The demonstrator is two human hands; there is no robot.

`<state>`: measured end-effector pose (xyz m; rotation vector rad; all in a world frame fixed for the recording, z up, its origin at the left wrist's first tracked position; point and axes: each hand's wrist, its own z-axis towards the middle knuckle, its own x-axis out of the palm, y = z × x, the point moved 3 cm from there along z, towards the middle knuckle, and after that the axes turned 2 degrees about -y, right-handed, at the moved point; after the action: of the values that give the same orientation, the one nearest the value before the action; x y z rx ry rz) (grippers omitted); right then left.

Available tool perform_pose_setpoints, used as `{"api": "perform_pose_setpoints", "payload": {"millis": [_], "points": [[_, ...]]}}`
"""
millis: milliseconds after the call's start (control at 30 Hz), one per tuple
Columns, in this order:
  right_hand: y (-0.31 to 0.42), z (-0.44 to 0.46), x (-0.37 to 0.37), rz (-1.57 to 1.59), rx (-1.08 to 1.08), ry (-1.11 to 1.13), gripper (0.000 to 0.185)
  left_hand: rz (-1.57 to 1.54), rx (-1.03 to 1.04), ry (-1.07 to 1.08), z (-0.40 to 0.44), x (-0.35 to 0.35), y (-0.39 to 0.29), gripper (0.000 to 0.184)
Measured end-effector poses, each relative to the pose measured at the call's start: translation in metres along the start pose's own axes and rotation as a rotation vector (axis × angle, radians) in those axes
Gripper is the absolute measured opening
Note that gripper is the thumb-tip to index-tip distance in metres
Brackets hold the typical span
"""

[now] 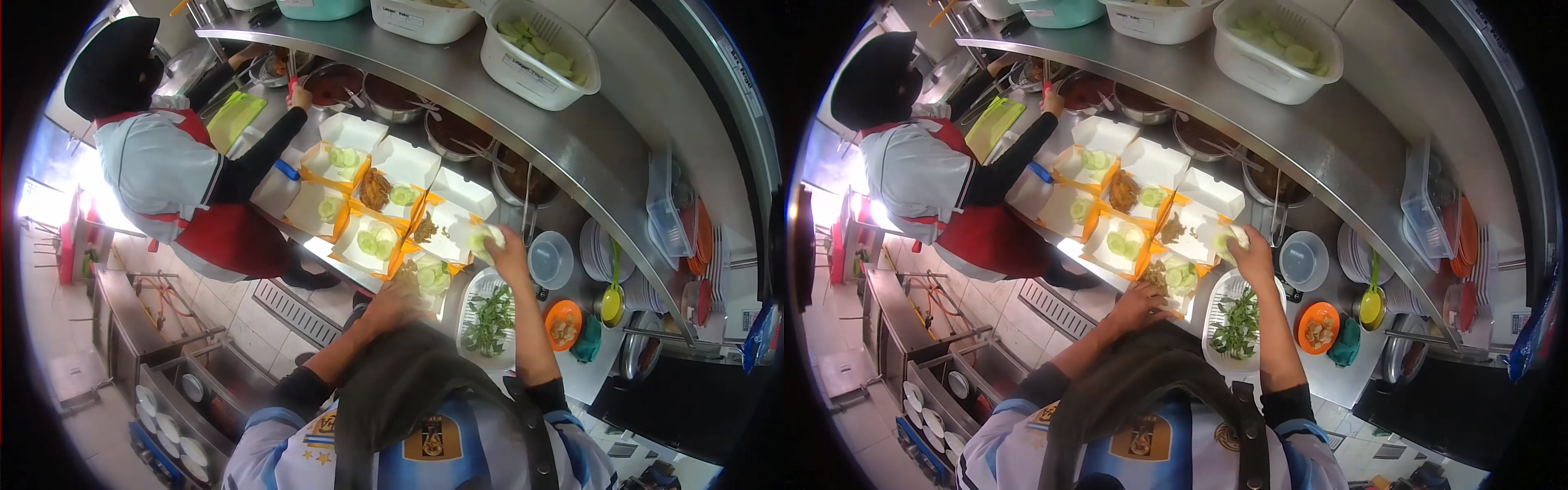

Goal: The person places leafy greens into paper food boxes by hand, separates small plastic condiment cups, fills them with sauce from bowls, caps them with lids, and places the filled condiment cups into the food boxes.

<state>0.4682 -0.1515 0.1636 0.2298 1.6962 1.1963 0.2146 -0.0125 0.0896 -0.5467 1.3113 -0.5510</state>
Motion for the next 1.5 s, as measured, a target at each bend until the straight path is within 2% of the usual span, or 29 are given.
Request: {"api": "perform_pose_setpoints", "payload": {"millis": [200,467,533,867,900,933,1000,1067,1133,1200,1300,1500], "points": [[-0.014,-0.064,-0.016,0.314,0.176,0.095,0.026,-0.015,-0.016,0.049,0.008,-0.009,-0.006,0.022],[-0.027,-0.095,-0.018,0.362,0.214,0.027,0.024,-0.059,0.07,0.063,0.021,-0.015,-0.001,0.019],[-0.029,-0.096,-0.015,0.397,0.225,0.028,0.025,-0.082,0.128,-0.014,0.023,-0.016,0.0,0.018],[-0.029,-0.095,-0.011,0.413,0.195,0.019,0.029,-0.149,0.118,-0.026,0.021,-0.018,-0.001,0.016],[-0.028,-0.099,-0.016,0.513,0.248,0.026,0.029,-0.16,0.126,-0.062,0.018,-0.018,0.001,0.015],[-0.024,-0.103,-0.028,0.425,0.205,-0.011,0.03,-0.181,0.137,-0.088,0.02,-0.022,-0.005,0.015],[-0.012,-0.118,-0.056,0.296,0.176,-0.129,0.031,-0.185,0.129,-0.012,0.015,-0.021,-0.009,0.015],[-0.043,-0.137,-0.069,0.322,0.247,-0.179,0.028,-0.14,0.062,-0.162,0.013,-0.018,-0.006,0.013],[-0.06,-0.148,-0.079,0.195,0.345,-0.182,0.026,-0.142,0.028,-0.151,0.017,-0.02,-0.008,0.012],[-0.064,-0.153,-0.079,0.232,0.37,-0.179,0.027,-0.13,-0.022,-0.15,0.019,-0.024,-0.009,0.012],[-0.045,-0.148,-0.062,0.207,0.244,-0.14,0.03,-0.093,-0.048,-0.117,0.026,-0.028,-0.01,0.013],[-0.015,-0.123,-0.01,0.365,0.209,-0.012,0.035,-0.141,-0.184,-0.125,0.036,-0.029,-0.002,0.012]]}}
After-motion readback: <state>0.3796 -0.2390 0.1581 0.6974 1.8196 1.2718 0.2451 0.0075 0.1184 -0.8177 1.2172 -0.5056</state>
